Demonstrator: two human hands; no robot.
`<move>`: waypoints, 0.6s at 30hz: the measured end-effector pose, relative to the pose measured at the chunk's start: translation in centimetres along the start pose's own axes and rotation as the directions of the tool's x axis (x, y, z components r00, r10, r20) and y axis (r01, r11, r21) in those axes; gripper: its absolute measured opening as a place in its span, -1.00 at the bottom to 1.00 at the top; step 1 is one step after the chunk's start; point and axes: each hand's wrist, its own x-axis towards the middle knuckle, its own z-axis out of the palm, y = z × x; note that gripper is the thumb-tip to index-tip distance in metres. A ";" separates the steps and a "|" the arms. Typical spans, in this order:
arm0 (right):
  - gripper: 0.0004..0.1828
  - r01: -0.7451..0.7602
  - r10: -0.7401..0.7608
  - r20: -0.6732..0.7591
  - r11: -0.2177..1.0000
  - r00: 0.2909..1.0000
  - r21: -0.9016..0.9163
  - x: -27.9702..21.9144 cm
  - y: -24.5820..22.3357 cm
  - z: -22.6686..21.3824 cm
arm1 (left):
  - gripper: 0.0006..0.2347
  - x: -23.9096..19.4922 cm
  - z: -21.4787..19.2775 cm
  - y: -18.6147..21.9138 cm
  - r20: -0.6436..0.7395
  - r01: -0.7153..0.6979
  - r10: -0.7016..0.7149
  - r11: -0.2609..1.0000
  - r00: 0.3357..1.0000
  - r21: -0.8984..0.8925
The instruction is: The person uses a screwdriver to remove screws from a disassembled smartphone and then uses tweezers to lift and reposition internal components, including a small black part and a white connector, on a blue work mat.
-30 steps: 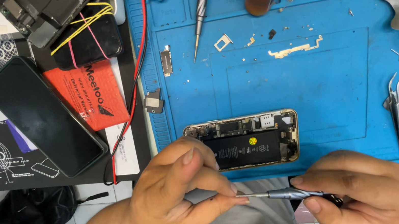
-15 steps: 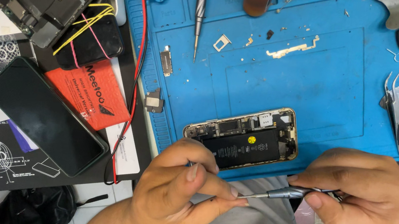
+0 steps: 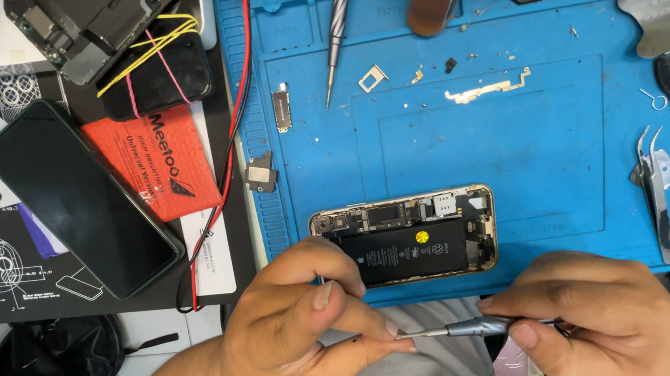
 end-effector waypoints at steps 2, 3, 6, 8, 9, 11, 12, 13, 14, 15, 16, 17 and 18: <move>-0.79 -0.017 0.017 0.004 1.000 1.000 0.004 0.1 0.0 0.0 | -0.01 0.0 0.0 0.0 0.000 -0.001 0.001 1.000 1.000 -0.004; -0.79 -0.026 0.026 0.006 1.000 1.000 0.006 0.1 0.0 0.0 | 0.00 -0.1 0.0 0.0 0.000 -0.001 0.001 1.000 1.000 -0.007; -0.79 -0.028 0.028 0.017 0.999 0.999 -0.016 0.1 0.0 0.0 | 0.00 -0.2 0.0 0.0 -0.001 0.003 -0.003 1.000 1.000 -0.023; -0.79 0.018 -0.018 0.015 1.000 1.000 -0.001 0.1 0.0 0.0 | 0.00 -0.3 0.1 0.0 0.001 0.008 -0.008 1.000 1.000 -0.029; -0.79 0.042 -0.042 0.014 0.999 0.999 0.007 0.1 0.1 0.0 | 0.00 -0.3 0.1 0.0 0.001 0.010 -0.010 0.999 1.000 -0.032; -0.77 0.030 -0.029 0.014 0.999 0.999 -0.017 0.1 0.2 0.0 | -0.01 -0.4 0.2 0.0 -0.011 0.015 -0.016 0.999 1.000 -0.037; -0.76 0.023 -0.023 0.013 0.999 1.000 -0.029 0.1 0.3 0.0 | -0.01 -0.5 0.3 0.0 -0.017 0.018 -0.018 0.999 1.000 -0.040; -0.76 0.037 -0.037 0.019 0.999 0.999 -0.021 0.1 0.4 0.0 | -0.01 -0.6 0.3 -0.1 -0.010 0.022 -0.022 0.999 1.000 -0.038; -0.76 0.052 -0.051 0.026 0.999 0.998 -0.012 0.2 0.5 0.0 | -0.01 -0.6 0.2 -0.1 -0.003 0.026 -0.026 0.999 1.000 -0.036; -0.76 0.065 -0.065 0.033 0.998 0.997 -0.003 0.2 0.5 -0.1 | -0.01 -0.6 0.2 -0.2 0.004 0.031 -0.031 0.999 1.000 -0.034; -0.76 0.061 -0.061 0.025 0.998 0.998 -0.003 0.1 0.5 0.0 | -0.01 -0.7 0.3 -0.2 0.000 0.029 -0.029 0.999 1.000 -0.036; -0.75 0.057 -0.057 0.016 0.998 0.998 -0.003 0.1 0.5 0.0 | -0.01 -0.8 0.3 -0.2 -0.003 0.028 -0.028 0.999 1.000 -0.037; -0.75 0.053 -0.053 0.007 0.999 0.999 -0.003 0.1 0.5 0.0 | -0.01 -0.8 0.4 -0.2 -0.006 0.026 -0.026 0.999 1.000 -0.039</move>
